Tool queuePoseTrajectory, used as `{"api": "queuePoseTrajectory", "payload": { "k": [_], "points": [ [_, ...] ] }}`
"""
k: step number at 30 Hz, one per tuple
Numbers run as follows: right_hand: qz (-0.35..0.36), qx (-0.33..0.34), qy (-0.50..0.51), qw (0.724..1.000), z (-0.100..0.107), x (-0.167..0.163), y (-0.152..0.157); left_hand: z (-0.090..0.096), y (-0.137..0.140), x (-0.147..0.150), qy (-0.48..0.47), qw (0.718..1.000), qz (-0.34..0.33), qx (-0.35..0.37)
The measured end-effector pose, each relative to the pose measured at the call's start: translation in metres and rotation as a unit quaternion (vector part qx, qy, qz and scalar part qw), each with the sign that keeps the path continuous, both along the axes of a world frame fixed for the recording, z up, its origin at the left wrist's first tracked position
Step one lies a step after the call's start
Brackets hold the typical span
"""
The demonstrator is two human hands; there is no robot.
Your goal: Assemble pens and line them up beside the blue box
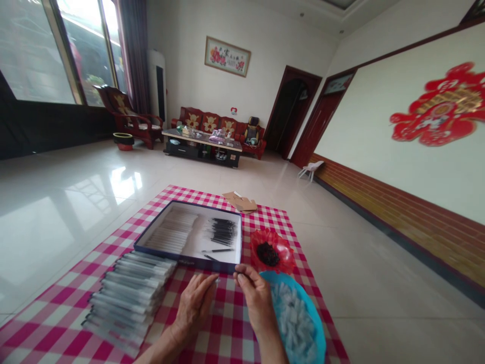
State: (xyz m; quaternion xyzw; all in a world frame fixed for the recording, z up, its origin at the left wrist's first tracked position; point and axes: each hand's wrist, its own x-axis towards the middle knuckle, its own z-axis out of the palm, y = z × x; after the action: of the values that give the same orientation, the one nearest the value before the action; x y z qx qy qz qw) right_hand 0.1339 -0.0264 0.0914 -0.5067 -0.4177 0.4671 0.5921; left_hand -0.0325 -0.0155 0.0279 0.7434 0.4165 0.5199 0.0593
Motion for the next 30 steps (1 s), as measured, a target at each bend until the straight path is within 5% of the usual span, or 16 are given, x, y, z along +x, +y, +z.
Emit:
{"api": "queuePoseTrajectory", "payload": {
  "k": [7,13,30],
  "points": [
    [-0.022,-0.025,0.142,0.989,-0.012,-0.026,-0.013,0.002,-0.001,-0.001,-0.009,1.0,-0.017,-0.003],
    [-0.02,-0.003,0.065,0.998,-0.034,-0.028,-0.014,-0.004,-0.001,0.0,-0.008,1.0,-0.025,-0.003],
    [-0.015,0.007,-0.036,0.999,-0.043,-0.036,-0.015,-0.001,-0.004,0.001,-0.023,0.999,-0.033,-0.007]
  ]
}}
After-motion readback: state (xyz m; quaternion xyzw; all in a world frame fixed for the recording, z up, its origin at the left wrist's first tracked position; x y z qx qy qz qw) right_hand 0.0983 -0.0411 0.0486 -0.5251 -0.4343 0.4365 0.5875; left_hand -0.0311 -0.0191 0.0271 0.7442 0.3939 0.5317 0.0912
